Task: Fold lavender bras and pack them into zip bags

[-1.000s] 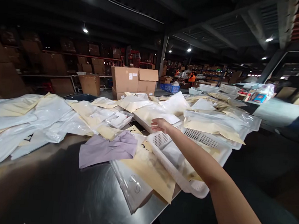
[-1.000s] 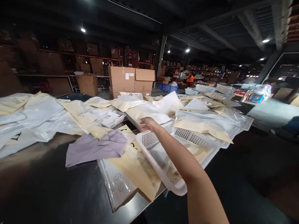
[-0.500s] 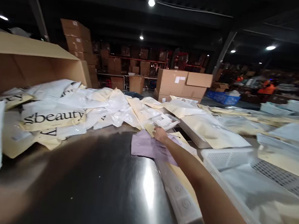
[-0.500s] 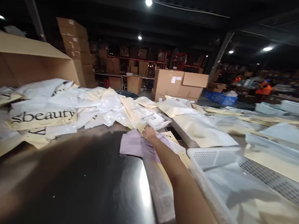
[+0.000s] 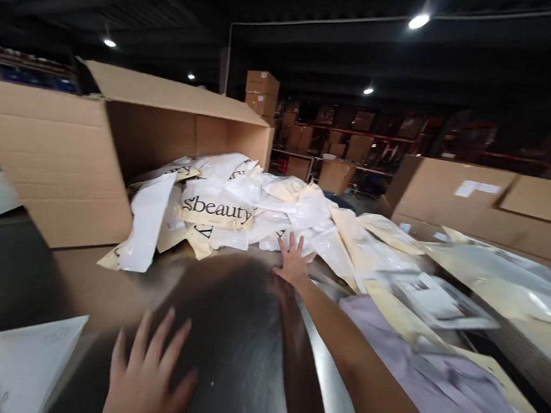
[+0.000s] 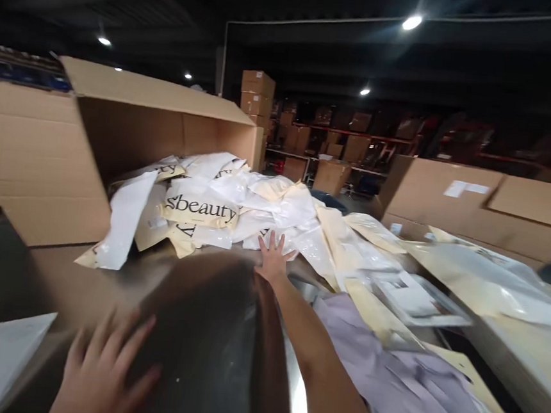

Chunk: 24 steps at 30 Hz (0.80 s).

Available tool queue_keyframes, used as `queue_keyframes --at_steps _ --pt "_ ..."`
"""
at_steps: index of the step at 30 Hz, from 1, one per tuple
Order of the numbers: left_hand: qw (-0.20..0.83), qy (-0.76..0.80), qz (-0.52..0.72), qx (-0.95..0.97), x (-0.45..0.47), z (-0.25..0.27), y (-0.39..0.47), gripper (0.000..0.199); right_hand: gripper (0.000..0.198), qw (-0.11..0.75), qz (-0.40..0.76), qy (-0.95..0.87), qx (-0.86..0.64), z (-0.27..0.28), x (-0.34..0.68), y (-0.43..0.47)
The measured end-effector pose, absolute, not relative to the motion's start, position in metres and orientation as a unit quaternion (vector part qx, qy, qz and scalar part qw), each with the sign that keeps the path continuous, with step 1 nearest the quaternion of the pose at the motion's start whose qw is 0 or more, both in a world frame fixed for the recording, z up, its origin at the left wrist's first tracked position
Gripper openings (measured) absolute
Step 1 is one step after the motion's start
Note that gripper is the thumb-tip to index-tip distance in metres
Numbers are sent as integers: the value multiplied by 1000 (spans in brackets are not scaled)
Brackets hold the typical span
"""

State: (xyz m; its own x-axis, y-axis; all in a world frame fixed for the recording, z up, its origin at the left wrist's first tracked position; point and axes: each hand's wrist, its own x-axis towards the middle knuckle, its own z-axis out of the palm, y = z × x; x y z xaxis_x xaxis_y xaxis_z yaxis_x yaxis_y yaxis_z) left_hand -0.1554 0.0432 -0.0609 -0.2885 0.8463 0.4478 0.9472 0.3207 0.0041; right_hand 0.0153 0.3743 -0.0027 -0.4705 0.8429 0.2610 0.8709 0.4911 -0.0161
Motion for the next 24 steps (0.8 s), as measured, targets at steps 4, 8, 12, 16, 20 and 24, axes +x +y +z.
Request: queue_keyframes --at_steps 4,8,12,16,20,24 --pt "250 -781 -48 -570 -258 -16 168 77 71 139 -98 -859 -483 -23 -17 403" --pt "201 -773 -28 -602 -322 -18 289 75 74 169 -99 -820 -537 -40 -26 439" --pt "107 -812 -73 -569 -347 -34 347 75 80 170 -62 -770 -612 -52 -28 466" --pt "34 -802 -71 -592 -342 -42 352 65 64 121 -54 -791 -597 -55 -28 472" --pt "-9 -783 -68 -618 -304 -38 334 51 51 93 -49 -814 -571 -43 -17 465" --pt "-25 -757 -76 -648 -259 -31 298 46 37 72 -58 -839 -537 -29 3 446"
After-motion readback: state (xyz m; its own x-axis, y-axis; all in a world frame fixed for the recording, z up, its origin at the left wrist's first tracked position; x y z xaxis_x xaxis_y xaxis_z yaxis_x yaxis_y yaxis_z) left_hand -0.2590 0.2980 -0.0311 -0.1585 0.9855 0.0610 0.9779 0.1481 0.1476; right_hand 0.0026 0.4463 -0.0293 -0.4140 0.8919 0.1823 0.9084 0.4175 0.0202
